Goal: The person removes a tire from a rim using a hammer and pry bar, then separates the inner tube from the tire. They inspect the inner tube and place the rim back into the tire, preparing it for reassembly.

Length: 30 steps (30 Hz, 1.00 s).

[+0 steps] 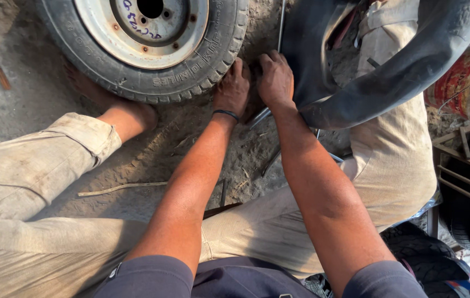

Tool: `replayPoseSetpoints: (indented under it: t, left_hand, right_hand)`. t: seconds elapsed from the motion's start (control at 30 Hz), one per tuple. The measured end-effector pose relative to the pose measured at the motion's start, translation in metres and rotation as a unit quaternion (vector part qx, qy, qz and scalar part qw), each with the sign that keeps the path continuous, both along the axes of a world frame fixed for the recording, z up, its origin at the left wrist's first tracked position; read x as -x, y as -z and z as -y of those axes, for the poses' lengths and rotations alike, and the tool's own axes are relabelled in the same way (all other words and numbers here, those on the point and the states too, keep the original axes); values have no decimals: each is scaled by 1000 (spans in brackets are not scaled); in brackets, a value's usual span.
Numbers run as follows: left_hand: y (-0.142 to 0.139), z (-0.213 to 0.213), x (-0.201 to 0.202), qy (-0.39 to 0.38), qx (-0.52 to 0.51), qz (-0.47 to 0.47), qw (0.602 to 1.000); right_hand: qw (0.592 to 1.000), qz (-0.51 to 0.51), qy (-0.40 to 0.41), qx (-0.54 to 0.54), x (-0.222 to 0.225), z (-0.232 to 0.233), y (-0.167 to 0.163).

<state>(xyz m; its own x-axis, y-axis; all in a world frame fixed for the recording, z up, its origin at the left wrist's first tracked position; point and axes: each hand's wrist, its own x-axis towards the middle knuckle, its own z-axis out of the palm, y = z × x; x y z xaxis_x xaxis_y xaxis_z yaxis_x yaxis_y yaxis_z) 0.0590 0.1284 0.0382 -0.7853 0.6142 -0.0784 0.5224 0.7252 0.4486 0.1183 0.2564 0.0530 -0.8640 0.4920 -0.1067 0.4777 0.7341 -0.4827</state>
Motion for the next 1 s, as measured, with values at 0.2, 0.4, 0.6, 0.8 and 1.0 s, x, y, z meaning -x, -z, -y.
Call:
replayPoseSetpoints:
  t: [0.2, 0.4, 0.6, 0.8, 1.0]
  left_hand:
    - [3, 18, -1, 92, 75, -138, 983]
    - [-2, 22, -4, 86, 45, -52, 994]
    - [-18, 31, -11, 24, -47, 81, 995]
    - [-12, 12, -8, 17, 23, 89, 996]
    - [2, 7, -1, 24, 19, 39, 999]
  right_hand:
    - [999, 34, -8, 20, 4, 4, 5]
    - [995, -77, 0, 68, 10, -11, -10]
    - [719, -156, 260, 626, 9, -37, -8]
    - [989, -115, -93, 23, 14, -19, 6]
    - [997, -12, -71, 31, 16, -10, -2]
